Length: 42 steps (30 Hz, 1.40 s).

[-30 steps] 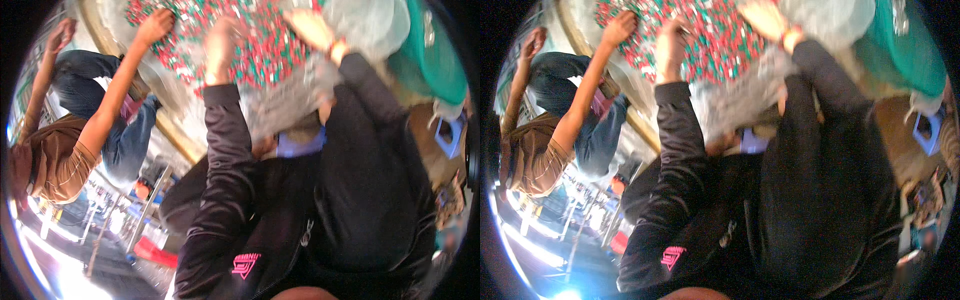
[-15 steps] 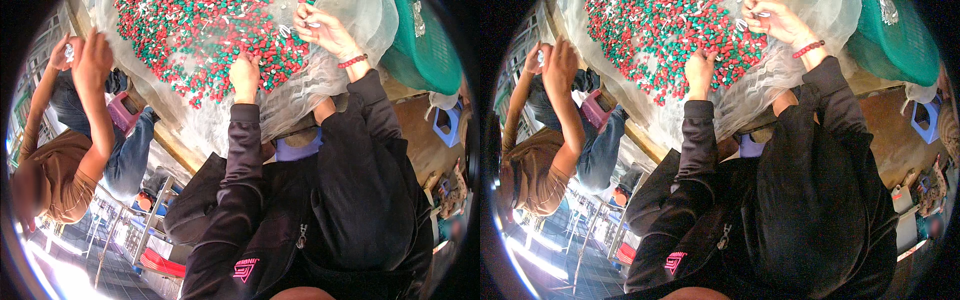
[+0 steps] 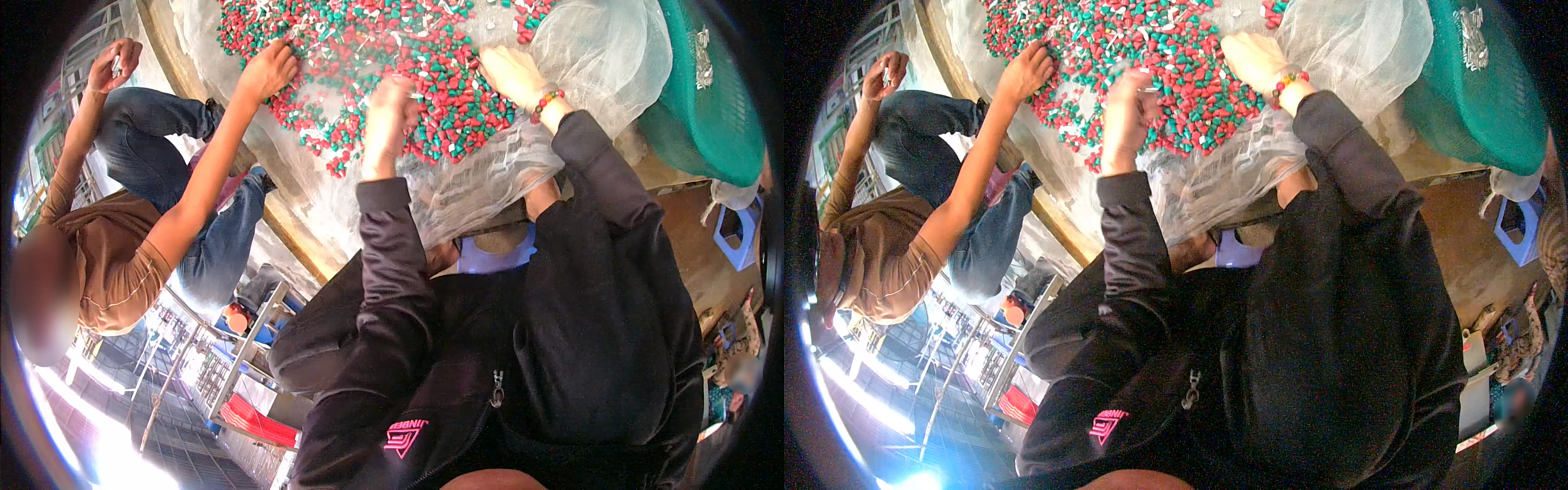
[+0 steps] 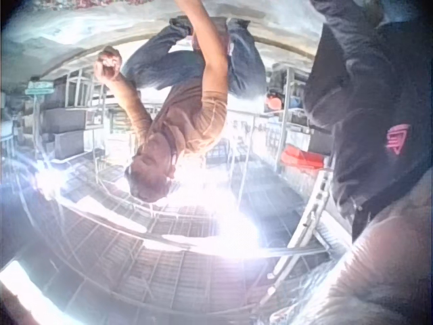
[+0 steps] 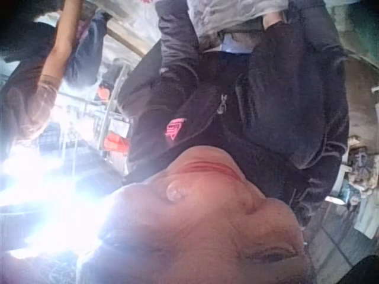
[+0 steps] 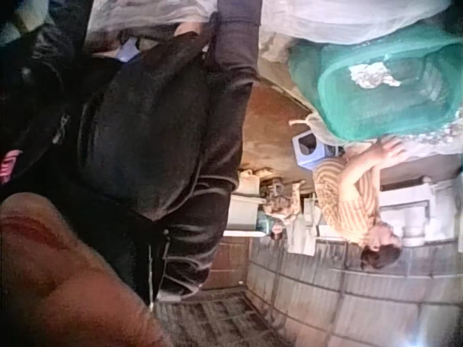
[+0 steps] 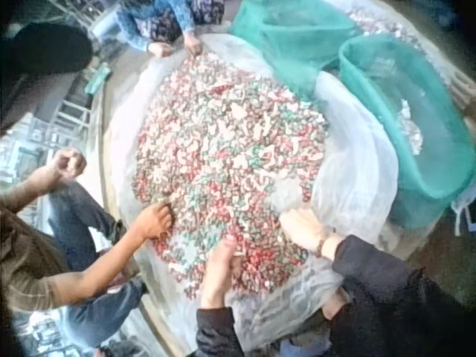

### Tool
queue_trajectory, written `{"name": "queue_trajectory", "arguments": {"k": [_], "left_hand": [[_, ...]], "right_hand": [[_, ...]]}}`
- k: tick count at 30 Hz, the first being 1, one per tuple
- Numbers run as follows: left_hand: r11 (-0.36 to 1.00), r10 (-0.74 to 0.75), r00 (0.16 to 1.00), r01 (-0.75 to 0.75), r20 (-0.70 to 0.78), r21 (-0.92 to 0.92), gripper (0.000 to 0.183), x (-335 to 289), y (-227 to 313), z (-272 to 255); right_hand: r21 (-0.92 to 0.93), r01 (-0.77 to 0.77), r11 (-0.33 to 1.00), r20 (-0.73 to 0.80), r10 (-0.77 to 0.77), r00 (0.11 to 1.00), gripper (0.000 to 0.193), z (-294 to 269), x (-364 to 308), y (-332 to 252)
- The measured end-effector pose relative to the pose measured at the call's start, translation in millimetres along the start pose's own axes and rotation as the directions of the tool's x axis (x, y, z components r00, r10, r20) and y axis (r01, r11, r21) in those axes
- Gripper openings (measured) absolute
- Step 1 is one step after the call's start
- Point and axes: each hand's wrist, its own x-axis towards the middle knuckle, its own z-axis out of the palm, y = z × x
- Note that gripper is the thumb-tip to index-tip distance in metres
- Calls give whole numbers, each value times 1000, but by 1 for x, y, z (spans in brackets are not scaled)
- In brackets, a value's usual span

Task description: The person sorts small red and green objects by picking them up from a pile on a plastic sheet and placing them into a green basket.

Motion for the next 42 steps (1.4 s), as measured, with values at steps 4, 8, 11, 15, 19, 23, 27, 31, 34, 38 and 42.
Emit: {"name": "queue_trajectory", "arguments": {"k": [4,8,11,15,19,23,27,31,34,38,42], "left_hand": [[859,174,968,-59,183,-508,12,27,29,-36],[964,178,982,-161,-64,211,16,57,35,-37],[310,474,875,-275,103,910,28,77,8,-33],[129,432,895,-181,110,975,30,81,-6,-29],[570,497,862,-411,100,711,23,68,16,-18],[919,161,902,12,400,-395,11,42,30,-7],[962,118,889,-212,442,170,16,42,24,29],[-36,342,726,-624,596,781,17,70,-18,61],[-253,210,781,-537,588,805,11,64,-25,77],[3,559,615,-672,556,740,9,53,-26,70],[991,12,916,43,400,-129,9,30,8,48]], "right_hand": [[515,-299,803,337,130,932,22,-12,14,-6],[902,-364,-231,309,-244,919,24,-60,-8,-1],[884,-293,-364,190,-293,937,24,-96,-22,-4],[905,-421,64,426,-104,899,30,-107,-21,1],[716,-419,558,505,0,863,23,-76,-6,7],[90,-9,996,-4,10,1000,22,-13,-15,14],[-110,-87,990,143,103,984,23,-19,-8,-17],[-36,-86,996,37,87,996,14,-12,-8,-9],[462,-328,824,270,222,937,19,-21,-17,12],[824,-421,-380,443,-32,896,16,-75,-41,1],[699,-364,-615,294,-217,931,17,-75,-44,-5]]}}
